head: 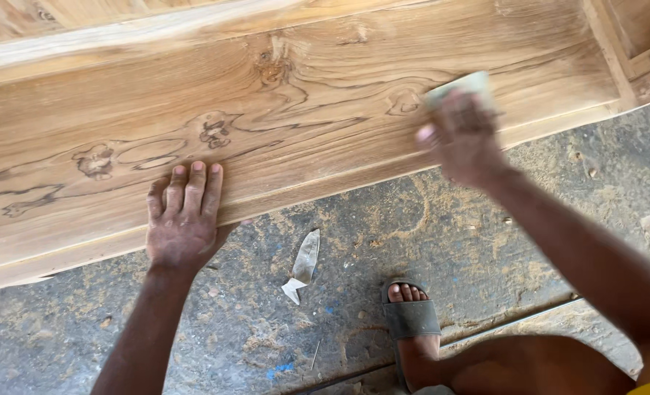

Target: The person sands the surface of a wooden cabinet using a sanding block. They move the block back and forth across the wood grain, focusing on the flat surfaces and edges of the cabinet.

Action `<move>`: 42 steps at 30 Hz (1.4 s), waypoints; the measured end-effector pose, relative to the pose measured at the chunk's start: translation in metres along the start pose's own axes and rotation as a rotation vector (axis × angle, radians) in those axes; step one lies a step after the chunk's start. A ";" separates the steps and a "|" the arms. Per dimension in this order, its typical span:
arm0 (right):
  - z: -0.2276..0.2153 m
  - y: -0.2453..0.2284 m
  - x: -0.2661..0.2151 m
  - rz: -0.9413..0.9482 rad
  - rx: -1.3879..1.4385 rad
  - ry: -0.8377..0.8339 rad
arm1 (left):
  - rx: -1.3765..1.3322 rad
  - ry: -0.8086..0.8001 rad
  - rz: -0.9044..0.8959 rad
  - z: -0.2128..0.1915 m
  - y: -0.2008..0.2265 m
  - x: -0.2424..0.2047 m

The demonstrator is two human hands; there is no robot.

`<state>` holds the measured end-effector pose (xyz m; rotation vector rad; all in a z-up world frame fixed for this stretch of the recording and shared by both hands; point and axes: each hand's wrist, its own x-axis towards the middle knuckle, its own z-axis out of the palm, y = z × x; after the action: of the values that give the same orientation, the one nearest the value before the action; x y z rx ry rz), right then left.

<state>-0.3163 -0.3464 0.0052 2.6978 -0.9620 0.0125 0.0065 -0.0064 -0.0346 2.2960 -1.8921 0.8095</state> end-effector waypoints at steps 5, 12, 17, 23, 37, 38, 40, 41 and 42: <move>-0.009 -0.030 -0.018 -0.411 0.392 0.188 | 0.005 0.045 0.032 -0.010 -0.002 0.006; -0.032 0.103 -0.011 0.427 0.442 -0.195 | -0.064 -0.216 -0.065 0.004 -0.001 -0.004; -0.001 0.100 -0.003 0.442 0.503 -0.180 | 0.012 -0.049 -0.020 -0.003 0.000 0.000; -0.016 0.032 -0.012 -0.222 0.367 0.200 | -0.007 0.253 0.051 -0.021 0.002 0.020; -0.018 0.060 -0.013 -0.085 0.511 -0.026 | -0.023 0.010 0.000 -0.002 0.000 0.003; -0.025 0.042 -0.020 -0.066 0.504 -0.180 | -0.018 0.028 0.006 -0.004 -0.001 0.003; -0.035 0.066 -0.016 -0.109 0.616 -0.145 | -0.073 -0.145 -0.029 0.005 -0.001 0.000; -0.042 0.076 -0.014 -0.157 0.720 -0.103 | -0.127 -0.312 -0.072 0.009 -0.003 -0.003; -0.031 0.098 -0.017 -0.175 0.723 -0.093 | -0.113 -0.308 -0.086 0.006 -0.002 0.000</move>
<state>-0.3874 -0.4004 0.0582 3.4621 -0.8596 0.2470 0.0106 -0.0085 -0.0392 2.5285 -1.8740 0.3445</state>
